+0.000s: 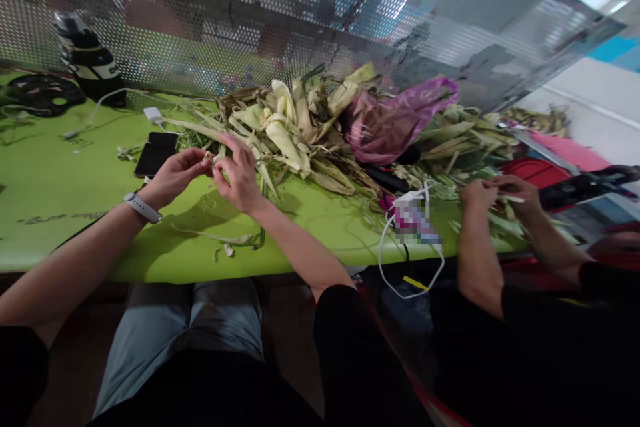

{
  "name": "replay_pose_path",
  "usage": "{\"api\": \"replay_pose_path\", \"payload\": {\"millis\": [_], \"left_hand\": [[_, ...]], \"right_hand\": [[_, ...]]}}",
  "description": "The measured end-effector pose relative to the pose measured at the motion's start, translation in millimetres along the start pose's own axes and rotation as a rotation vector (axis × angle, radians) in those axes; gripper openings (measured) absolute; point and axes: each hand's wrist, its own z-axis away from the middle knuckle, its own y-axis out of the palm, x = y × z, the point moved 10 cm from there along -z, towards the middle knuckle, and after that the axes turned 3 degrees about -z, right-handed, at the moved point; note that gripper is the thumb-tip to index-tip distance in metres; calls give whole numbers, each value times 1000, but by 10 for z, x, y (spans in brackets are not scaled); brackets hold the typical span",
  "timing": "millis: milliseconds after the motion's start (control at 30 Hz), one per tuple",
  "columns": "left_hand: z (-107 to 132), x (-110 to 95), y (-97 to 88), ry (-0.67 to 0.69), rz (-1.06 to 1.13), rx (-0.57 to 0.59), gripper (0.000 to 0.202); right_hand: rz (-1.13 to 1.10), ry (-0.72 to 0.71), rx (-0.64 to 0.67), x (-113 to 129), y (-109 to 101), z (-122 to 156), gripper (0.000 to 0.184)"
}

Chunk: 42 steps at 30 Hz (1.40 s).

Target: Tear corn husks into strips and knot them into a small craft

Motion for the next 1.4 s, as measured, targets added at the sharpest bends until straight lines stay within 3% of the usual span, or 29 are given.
{"api": "replay_pose_path", "payload": {"millis": [200,400,567,733,867,1033,1167,1267,1400], "left_hand": [[9,71,-32,26,-38,-93,38],[7,140,-131,-55,55,-142,49],[2,144,-186,-127,186,-153,44],[10,174,-127,-212,308,-84,31],[38,247,-67,-302,377,-52,27],[71,291,-13,-350,390,-11,25],[62,286,-31,-306,266,-8,33],[32,228,-54,-208,154,-30,37],[15,139,-22,-95,43,-27,42]], "right_hand": [[26,14,11,60,84,56,12],[1,-3,61,54,85,23,15],[-250,167,-51,-349,-145,-52,17],[-489,274,124,-478,93,-29,21],[-485,198,123,-346,120,-9,20],[-281,5,123,-157,43,7,16],[-257,-46,161,-64,57,19,18],[-299,30,183,-75,106,13,19],[-338,142,73,-140,51,-7,19]]}}
